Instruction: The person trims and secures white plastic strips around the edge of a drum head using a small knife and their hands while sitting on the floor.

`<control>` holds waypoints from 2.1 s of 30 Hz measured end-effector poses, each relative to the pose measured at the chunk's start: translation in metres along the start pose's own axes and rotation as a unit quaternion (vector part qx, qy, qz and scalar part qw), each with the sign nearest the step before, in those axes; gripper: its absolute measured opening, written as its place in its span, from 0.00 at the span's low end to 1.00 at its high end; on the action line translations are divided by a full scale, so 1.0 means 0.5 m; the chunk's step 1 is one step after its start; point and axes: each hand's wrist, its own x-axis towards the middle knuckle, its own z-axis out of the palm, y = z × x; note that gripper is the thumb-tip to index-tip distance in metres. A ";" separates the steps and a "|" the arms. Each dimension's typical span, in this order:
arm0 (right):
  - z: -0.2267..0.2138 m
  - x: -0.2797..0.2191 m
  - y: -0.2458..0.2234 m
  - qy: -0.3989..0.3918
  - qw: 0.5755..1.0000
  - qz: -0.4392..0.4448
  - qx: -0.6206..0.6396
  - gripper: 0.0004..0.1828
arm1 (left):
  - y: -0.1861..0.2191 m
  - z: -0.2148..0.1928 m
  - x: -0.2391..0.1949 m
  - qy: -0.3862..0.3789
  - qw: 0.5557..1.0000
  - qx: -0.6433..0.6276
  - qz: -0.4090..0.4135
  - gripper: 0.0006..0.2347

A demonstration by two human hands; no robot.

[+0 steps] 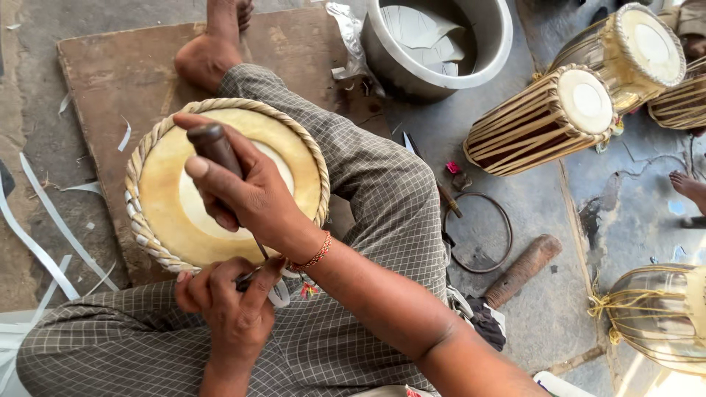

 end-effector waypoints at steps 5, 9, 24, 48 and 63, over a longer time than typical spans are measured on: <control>-0.030 0.082 -0.080 0.149 0.988 -0.016 0.034 0.17 | 0.004 0.007 -0.010 0.001 0.999 -0.008 0.053 0.19; -0.063 0.097 -0.250 0.019 0.860 -0.330 -0.388 0.15 | 0.027 -0.001 -0.074 -0.016 0.996 -0.021 0.080 0.17; 0.000 -0.327 -0.106 -0.280 0.757 0.213 -0.550 0.22 | -0.027 -0.043 0.009 -0.018 0.993 -0.082 0.079 0.23; -0.059 -0.142 -0.097 0.024 0.929 -0.072 -0.362 0.19 | -0.001 -0.074 0.048 -0.039 0.988 -0.137 0.056 0.10; 0.012 -0.182 0.000 0.054 0.710 -0.127 -0.690 0.04 | -0.005 -0.036 0.009 -0.016 0.994 -0.106 0.034 0.08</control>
